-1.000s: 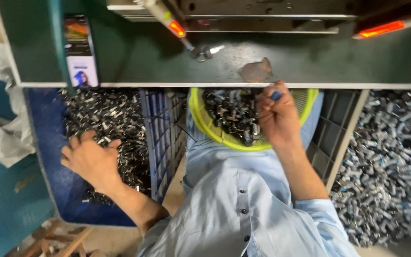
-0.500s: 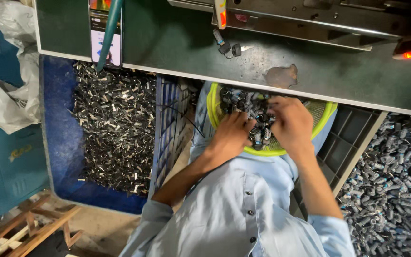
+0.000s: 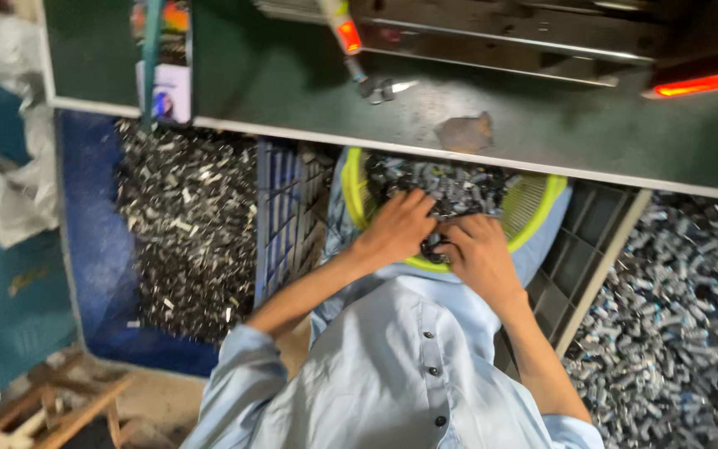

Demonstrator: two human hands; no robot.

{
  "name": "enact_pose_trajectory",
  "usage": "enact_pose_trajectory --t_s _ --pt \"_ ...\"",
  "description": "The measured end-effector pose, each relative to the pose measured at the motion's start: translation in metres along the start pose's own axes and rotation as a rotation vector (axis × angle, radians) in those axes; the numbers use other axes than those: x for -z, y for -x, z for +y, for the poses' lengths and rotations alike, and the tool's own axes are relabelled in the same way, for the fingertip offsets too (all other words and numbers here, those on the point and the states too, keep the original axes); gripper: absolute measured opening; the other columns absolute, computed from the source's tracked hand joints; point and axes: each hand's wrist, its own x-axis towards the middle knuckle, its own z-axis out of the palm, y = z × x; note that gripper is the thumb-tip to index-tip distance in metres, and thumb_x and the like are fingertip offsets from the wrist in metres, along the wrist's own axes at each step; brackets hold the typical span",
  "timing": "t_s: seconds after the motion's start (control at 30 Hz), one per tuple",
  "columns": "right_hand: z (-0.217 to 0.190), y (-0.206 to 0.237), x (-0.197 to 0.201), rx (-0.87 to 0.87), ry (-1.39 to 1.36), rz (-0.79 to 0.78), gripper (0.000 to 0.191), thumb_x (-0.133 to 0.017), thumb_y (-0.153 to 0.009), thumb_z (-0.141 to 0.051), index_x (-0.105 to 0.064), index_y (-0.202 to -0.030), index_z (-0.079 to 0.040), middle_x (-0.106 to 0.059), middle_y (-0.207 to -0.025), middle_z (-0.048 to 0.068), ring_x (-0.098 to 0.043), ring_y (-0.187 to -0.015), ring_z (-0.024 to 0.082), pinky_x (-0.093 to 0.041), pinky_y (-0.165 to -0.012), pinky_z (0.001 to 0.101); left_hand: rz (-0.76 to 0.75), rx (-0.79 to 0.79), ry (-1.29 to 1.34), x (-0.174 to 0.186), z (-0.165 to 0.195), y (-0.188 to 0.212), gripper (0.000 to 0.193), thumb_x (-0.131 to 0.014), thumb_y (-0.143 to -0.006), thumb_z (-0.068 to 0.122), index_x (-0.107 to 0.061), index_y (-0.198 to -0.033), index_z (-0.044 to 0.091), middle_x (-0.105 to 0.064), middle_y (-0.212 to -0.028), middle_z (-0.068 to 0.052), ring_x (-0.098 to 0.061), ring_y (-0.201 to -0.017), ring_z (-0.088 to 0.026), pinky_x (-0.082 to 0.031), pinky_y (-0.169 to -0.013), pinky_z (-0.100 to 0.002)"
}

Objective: The person repeatedly picks small cylindrical key components from a green basket, inserts them into a press machine, and collects the processed parts. The person handles components one at a time, placing them into the machine and retrieving them after processing.

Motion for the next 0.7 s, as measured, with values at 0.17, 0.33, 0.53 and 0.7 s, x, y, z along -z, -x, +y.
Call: enact_pose_trajectory --t_s 0.17,0.33,0.53,0.7 --pt "-0.004 0.000 -0.003 -0.077 -0.209 0.136 0.037 -0.082 -0.074 -0.008 -0.069 -0.107 -0.001 -0.068 -0.111 0.013 -0.064 -0.104 0.034 -0.051 -0.090 0.0436 0.216 0.114 0.473 0.017 -0.004 0.012 0.007 -0.071 -0.076 0.004 -0.067 -0.083 0.004 -0.066 -0.098 -0.007 -0.063 -0.099 -0.030 -0.053 -0.084 -0.041" --pt "-0.008 -0.018 -0.013 -0.159 -0.394 0.316 0.053 -0.084 -0.076 -0.003 -0.061 -0.124 0.003 -0.067 -0.122 0.019 -0.067 -0.112 0.036 -0.054 -0.096 0.0412 0.363 0.324 0.893 0.020 0.000 0.000 0.010 -0.072 -0.083 0.000 -0.067 -0.092 0.000 -0.071 -0.104 -0.011 -0.070 -0.092 -0.028 -0.055 -0.081 -0.035" --pt "-0.008 -0.023 -0.010 -0.252 -0.505 0.345 0.056 -0.093 -0.068 -0.009 -0.064 -0.116 -0.001 -0.069 -0.104 0.011 -0.066 -0.084 0.021 -0.053 -0.074 0.0303 0.408 0.388 1.176 0.012 -0.004 -0.001 0.008 -0.065 -0.089 -0.003 -0.068 -0.096 -0.001 -0.074 -0.101 -0.009 -0.069 -0.094 -0.017 -0.054 -0.086 -0.029" --pt "0.002 -0.018 -0.019 -0.151 -0.630 0.424 0.034 -0.086 -0.076 -0.001 -0.069 -0.105 0.000 -0.067 -0.105 0.009 -0.064 -0.092 0.018 -0.051 -0.079 0.0274 0.325 0.557 1.410 0.009 -0.004 0.001 0.009 -0.063 -0.095 0.004 -0.069 -0.100 -0.001 -0.070 -0.095 -0.004 -0.057 -0.079 -0.010 -0.045 -0.071 -0.026"
